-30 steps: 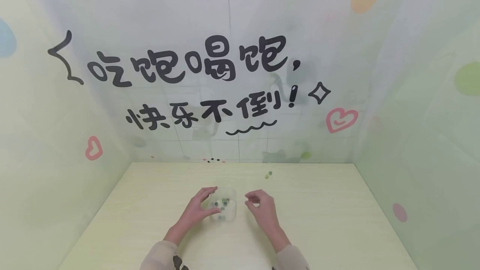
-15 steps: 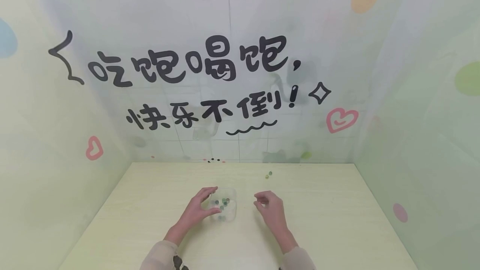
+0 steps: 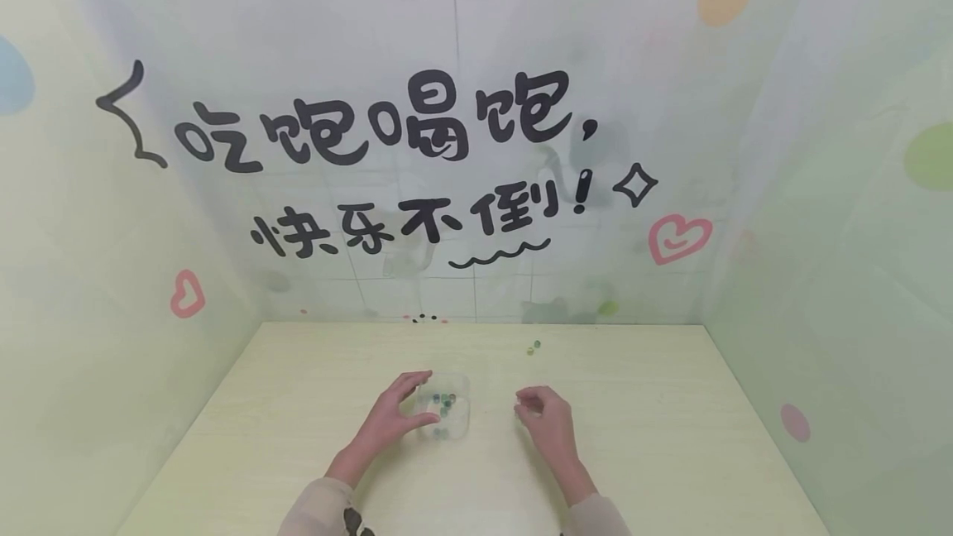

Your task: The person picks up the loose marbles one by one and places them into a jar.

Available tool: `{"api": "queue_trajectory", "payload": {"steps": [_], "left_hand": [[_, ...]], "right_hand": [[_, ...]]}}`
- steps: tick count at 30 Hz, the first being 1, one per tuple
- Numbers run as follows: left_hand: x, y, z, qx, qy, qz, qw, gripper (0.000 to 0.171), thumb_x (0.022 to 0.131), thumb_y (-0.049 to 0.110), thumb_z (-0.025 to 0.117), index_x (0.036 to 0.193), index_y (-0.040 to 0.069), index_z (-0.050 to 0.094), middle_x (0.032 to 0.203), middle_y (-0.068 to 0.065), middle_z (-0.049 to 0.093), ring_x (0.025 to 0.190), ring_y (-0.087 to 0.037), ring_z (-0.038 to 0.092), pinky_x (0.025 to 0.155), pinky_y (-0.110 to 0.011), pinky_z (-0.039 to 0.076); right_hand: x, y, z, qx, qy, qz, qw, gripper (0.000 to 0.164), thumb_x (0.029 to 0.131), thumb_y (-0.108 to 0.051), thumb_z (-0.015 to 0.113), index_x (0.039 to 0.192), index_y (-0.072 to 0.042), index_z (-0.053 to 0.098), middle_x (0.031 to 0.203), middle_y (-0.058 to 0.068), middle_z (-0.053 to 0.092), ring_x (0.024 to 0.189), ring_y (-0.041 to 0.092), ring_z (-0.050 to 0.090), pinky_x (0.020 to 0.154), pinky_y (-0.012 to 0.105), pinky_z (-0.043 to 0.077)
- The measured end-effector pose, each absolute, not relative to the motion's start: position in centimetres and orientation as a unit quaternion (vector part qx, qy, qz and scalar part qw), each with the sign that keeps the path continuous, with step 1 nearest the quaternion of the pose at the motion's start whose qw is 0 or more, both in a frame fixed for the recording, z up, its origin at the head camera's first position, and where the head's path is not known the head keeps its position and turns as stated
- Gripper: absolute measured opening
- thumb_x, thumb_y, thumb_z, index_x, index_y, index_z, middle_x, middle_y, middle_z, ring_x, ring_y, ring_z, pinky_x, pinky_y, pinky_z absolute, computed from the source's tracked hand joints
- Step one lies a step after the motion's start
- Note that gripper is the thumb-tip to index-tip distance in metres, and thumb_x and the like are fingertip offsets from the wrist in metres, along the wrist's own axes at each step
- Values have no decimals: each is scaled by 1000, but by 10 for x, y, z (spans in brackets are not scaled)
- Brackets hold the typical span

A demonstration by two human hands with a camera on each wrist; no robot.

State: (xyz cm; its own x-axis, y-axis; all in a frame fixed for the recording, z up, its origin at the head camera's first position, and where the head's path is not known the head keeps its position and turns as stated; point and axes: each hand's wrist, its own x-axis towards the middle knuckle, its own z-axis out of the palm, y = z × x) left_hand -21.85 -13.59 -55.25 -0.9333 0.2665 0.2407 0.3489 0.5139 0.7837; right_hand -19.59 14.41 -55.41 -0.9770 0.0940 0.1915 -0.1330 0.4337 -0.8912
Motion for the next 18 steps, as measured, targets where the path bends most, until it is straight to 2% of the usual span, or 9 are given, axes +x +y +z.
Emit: {"api": "queue_trajectory", "payload": {"steps": [8,13,18], "left_hand": [[-219,-135,-552,-167,-870,-462,40,75,77,24,86,141,2,53,138,-14,57,131,-37,54,111,-53,44],[-219,-135,-552,-171,-868,-464,41,75,78,25,85,141,2,53,138,-15,56,131,-37,53,111,-53,44],[-219,-137,-553,-178,-870,-458,42,76,78,28,85,141,1,52,138,-15,57,130,-37,54,110,-53,45]], "right_hand": [[-195,148,-563,1,-837,537,104,18,83,4,74,101,4,71,101,19,73,87,18,69,78,17,59],[-194,149,-566,9,-836,537,110,19,82,4,75,101,5,70,99,20,73,86,21,69,77,23,61],[-193,149,-570,7,-832,545,107,20,82,4,76,100,5,70,99,20,73,88,25,69,78,24,61]]}}
